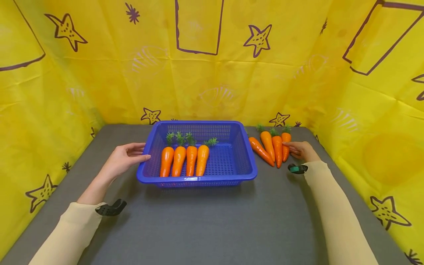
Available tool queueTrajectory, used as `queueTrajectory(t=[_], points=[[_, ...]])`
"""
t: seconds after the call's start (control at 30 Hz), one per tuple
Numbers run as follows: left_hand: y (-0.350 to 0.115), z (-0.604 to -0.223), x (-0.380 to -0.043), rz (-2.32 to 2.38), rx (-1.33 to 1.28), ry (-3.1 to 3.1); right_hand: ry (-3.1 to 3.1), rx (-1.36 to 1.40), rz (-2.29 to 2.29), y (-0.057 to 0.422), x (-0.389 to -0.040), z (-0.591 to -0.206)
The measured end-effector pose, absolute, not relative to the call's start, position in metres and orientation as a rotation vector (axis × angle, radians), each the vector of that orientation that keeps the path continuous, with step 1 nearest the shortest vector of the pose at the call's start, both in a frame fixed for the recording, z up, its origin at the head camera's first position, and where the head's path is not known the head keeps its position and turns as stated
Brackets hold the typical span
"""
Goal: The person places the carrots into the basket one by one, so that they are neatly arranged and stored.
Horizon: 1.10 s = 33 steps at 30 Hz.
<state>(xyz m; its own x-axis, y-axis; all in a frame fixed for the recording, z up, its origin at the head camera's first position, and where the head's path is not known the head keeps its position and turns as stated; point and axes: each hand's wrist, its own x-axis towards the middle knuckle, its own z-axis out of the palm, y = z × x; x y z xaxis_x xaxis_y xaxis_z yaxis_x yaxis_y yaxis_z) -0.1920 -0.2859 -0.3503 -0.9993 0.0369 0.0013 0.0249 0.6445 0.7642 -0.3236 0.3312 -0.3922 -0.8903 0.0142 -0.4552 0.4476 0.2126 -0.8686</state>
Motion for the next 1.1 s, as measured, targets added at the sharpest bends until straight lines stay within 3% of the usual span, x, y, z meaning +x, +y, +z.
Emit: queueTrajectory(t=[0.47,1.1], points=[[-0.286,-0.351,-0.193,1.325,0.067,2.839,2.112,0.589,-1.648,0.333,-0.335,-0.392],[-0.287,-0.352,-0.193,1.349,0.043,2.817,1.895,0.621,-1.753,0.343,-0.324,-0.378]])
